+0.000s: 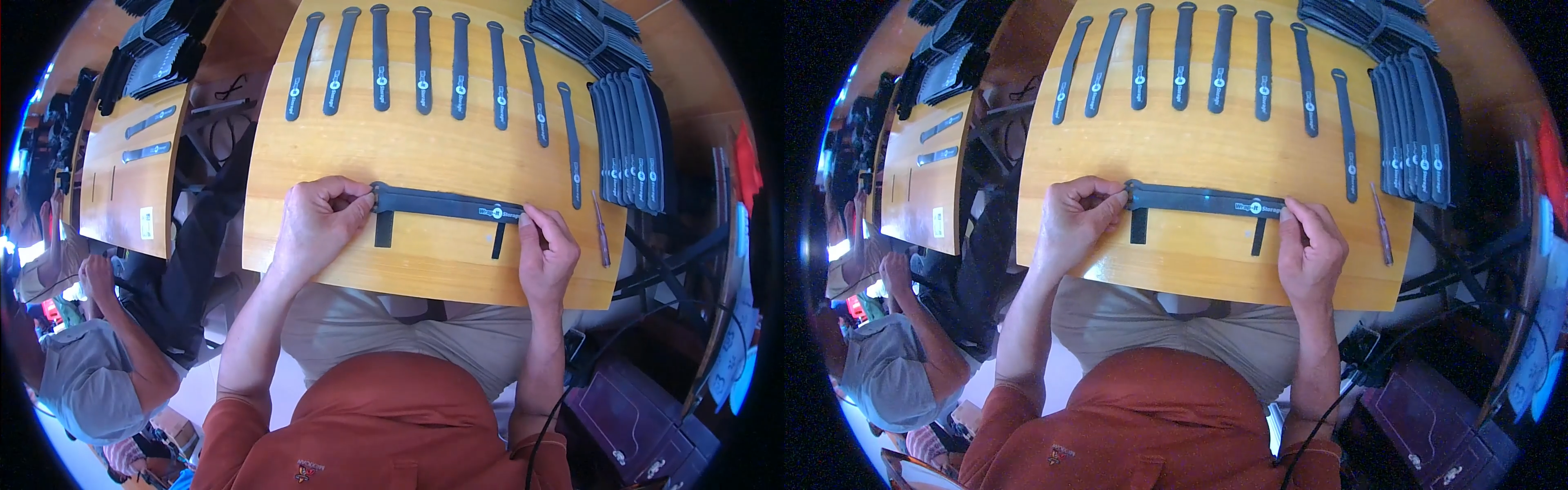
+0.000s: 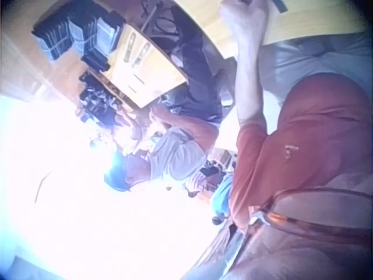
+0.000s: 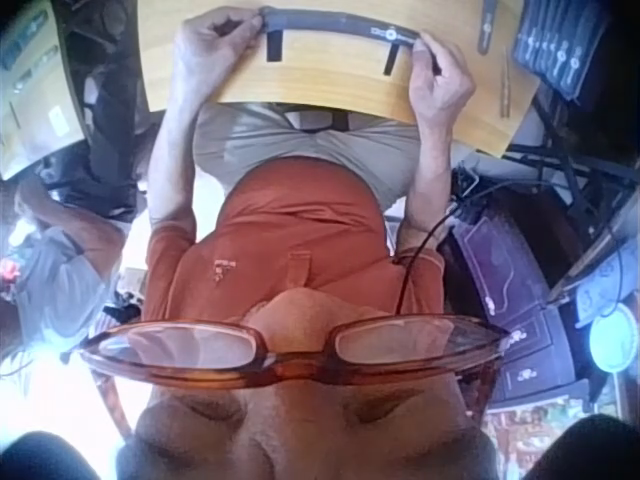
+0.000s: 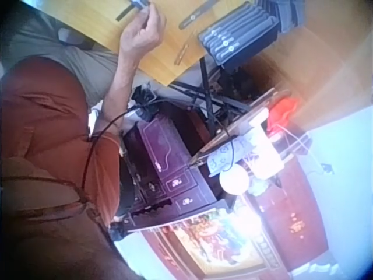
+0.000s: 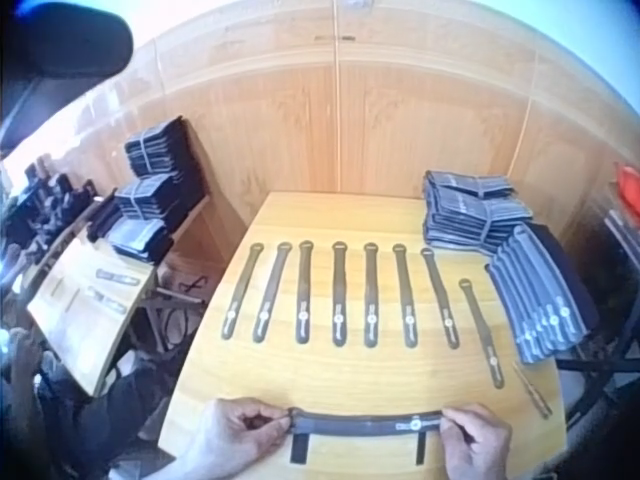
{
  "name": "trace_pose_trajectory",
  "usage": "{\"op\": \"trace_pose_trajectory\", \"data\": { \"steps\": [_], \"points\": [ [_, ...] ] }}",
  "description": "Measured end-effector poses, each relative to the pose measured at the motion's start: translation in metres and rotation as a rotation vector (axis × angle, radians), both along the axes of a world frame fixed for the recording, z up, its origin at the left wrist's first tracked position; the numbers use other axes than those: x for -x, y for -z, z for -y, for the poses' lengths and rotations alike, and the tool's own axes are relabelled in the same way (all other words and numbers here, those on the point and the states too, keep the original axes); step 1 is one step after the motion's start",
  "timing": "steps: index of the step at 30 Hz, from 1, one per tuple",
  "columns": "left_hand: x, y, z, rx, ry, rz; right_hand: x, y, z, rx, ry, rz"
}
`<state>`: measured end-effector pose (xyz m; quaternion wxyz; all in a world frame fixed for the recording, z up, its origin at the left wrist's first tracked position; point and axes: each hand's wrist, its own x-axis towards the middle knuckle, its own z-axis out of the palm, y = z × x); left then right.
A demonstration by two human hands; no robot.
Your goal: The worker is inspecting, cleaning, and aligning black fabric or rubber straps on a wooden table at a factory workstation.
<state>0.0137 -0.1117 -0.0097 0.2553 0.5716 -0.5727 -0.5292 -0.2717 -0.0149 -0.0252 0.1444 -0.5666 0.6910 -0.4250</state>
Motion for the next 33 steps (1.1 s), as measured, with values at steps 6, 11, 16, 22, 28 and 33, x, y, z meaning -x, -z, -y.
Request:
{"op": "trace_pose_trajectory", "data": {
  "steps": [6,11,16,22,28,33],
  "points": [
    [0.0002,0.0004,0.0001,0.018,0.005,0.020,0.0007,0.0006,0.0002,0.000,-0.004,-0.014],
    [0.0006,0.0039,-0.0008,0.024,-0.026,0.009,0.0010,-0.0008,0.0007,-0.010,-0.016,-0.035],
    [0.0029,0.0034,-0.0015,0.012,-0.036,0.029,-0.0011,-0.0035,-0.0005,-0.037,0.012,0.000],
    [0.0021,0.0022,-0.0013,-0.017,-0.039,0.037,-0.0019,-0.0022,0.0009,0.006,0.002,-0.020],
    [0.0019,0.0068,-0.0012,-0.040,-0.052,0.001,-0.0016,-0.0025,0.0011,-0.008,0.019,0.007],
    [0.0041,0.0034,-0.0015,-0.039,-0.053,0.024,-0.0018,-0.0007,0.0012,-0.001,0.024,0.018]
  ]
}}
